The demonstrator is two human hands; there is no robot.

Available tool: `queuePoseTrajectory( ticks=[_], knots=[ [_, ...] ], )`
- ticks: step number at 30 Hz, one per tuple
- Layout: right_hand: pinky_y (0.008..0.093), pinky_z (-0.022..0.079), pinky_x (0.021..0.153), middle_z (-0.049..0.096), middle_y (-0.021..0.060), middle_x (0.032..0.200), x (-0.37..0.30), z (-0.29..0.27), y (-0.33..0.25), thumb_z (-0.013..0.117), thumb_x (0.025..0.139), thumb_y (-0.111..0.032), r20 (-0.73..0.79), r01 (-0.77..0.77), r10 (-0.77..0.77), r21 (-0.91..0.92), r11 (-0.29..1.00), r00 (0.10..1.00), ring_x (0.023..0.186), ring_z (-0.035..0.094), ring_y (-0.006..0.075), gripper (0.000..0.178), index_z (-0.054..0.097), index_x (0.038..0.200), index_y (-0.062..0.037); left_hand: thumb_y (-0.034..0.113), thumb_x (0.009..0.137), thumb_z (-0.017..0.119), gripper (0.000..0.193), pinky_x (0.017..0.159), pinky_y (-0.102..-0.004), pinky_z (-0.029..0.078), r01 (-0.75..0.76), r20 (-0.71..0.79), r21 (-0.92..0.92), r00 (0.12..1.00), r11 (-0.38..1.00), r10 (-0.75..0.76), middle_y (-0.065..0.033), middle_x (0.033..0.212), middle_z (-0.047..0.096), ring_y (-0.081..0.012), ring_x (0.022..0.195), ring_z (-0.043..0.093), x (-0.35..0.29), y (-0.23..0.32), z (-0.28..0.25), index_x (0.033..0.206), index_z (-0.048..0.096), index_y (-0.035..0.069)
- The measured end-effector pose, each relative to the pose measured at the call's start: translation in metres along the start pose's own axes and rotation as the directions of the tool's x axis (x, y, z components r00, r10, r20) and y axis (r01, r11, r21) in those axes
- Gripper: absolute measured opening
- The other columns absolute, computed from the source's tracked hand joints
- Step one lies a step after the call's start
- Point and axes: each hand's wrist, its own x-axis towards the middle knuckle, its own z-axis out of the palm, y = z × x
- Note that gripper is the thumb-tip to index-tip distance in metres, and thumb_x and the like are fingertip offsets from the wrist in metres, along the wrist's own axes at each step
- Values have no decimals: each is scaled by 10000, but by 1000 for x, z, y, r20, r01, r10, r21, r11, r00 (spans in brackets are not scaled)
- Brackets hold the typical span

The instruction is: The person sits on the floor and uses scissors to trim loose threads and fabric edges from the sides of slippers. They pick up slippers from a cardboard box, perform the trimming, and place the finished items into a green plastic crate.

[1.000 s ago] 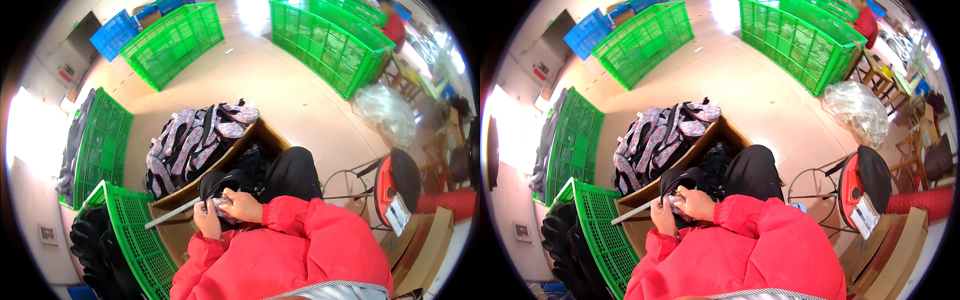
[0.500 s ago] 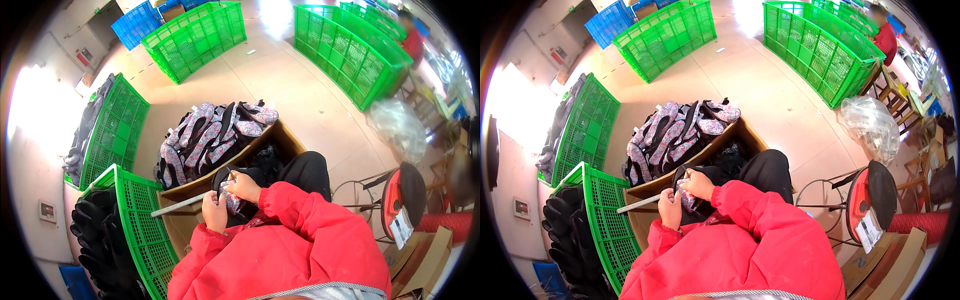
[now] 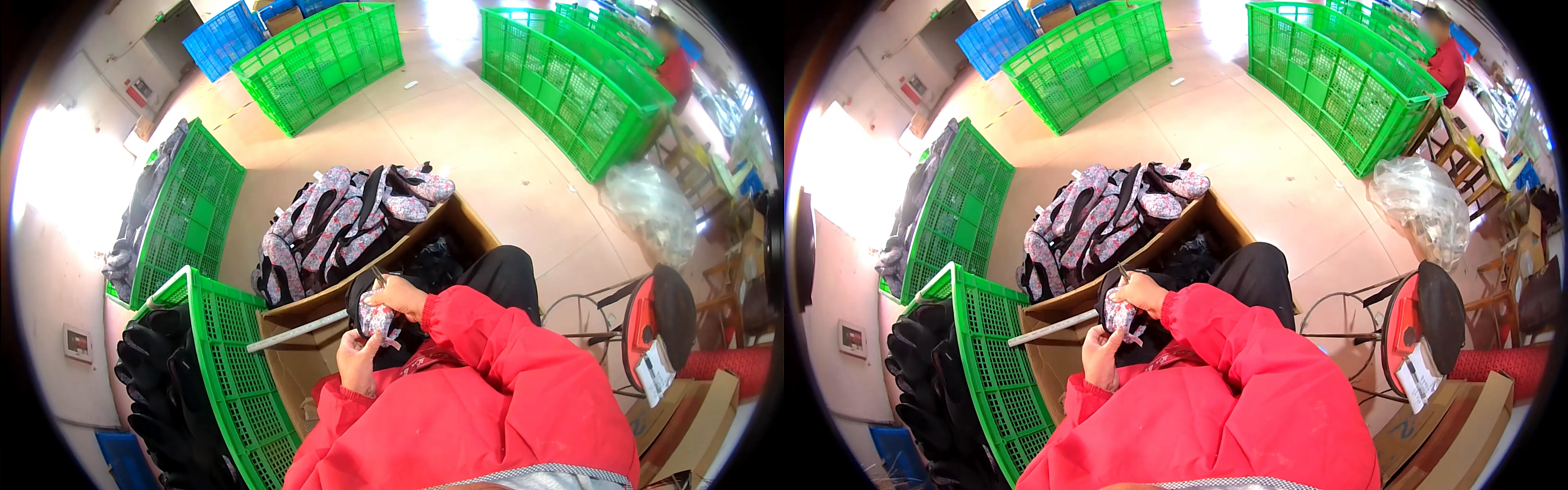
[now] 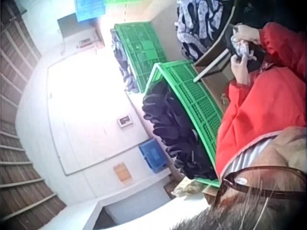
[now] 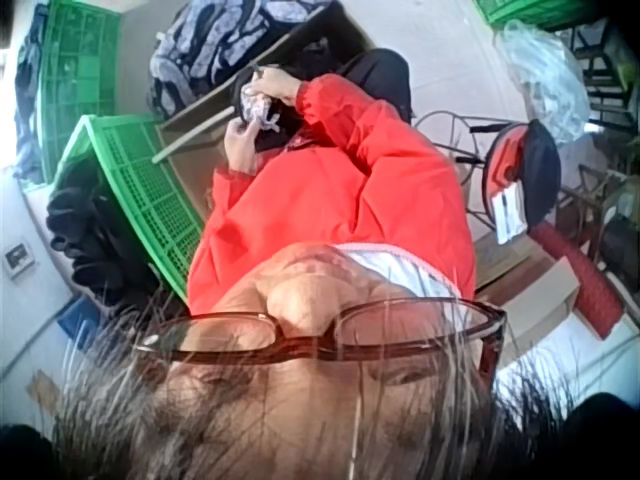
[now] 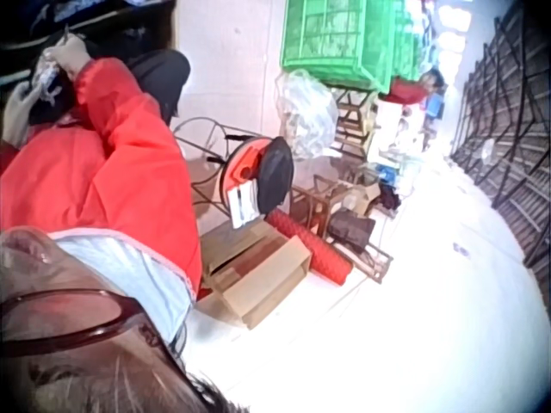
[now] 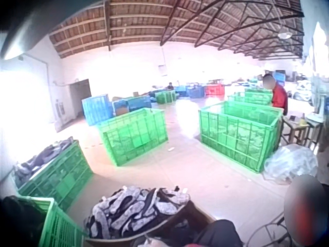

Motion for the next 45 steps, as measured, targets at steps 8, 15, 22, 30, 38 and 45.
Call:
queuePoseTrajectory(
  ticks=[8,15,22,30,38,45],
  knots=[
    [313,478,564,602,51,759,8,5,9,754,785,-61,-42,47,-43,89,995,998,632,589,145,233,544,885,-51,-36,833,728,297,755,-258,520,-75,-14,76,997,994,76,-92,941,653,-127,801,627,3,-2,1,1057,533,-38],
    [313,488,593,620,58,750,10,15,15,739,794,-48,-124,139,-132,48,989,984,651,603,145,199,547,847,-45,-40,786,775,347,720,-234,520,-103,-105,97,988,990,113,-89,938,660,-120,796,637,9,-3,-1,1045,544,-45],
    [441,503,704,651,228,787,4,30,31,717,795,-188,-247,333,-420,-326,885,873,744,651,386,267,560,899,1,-83,760,715,281,703,-241,521,-166,-112,360,969,918,219,-76,919,668,-118,782,640,13,3,-18,1003,580,-49],
    [497,488,732,648,306,898,-18,41,25,611,881,-149,-318,324,-443,-363,873,838,859,628,466,300,523,1090,49,44,716,710,232,560,-269,447,-214,23,862,922,459,387,-34,697,597,-109,585,532,17,26,-10,910,603,-28],
    [497,494,724,657,264,888,-28,44,31,588,924,-217,-299,341,-477,-410,846,826,842,637,447,265,511,1091,-25,19,751,646,159,556,-281,413,-305,85,839,892,451,445,-32,701,529,-124,578,465,13,21,7,888,572,-16],
    [520,483,696,649,276,848,-39,46,35,576,932,-250,-316,398,-528,-392,829,788,805,633,454,276,489,1048,-15,5,734,633,134,645,-364,415,-350,156,907,796,233,585,-72,728,494,-234,667,482,19,12,6,825,535,16]
  ],
)
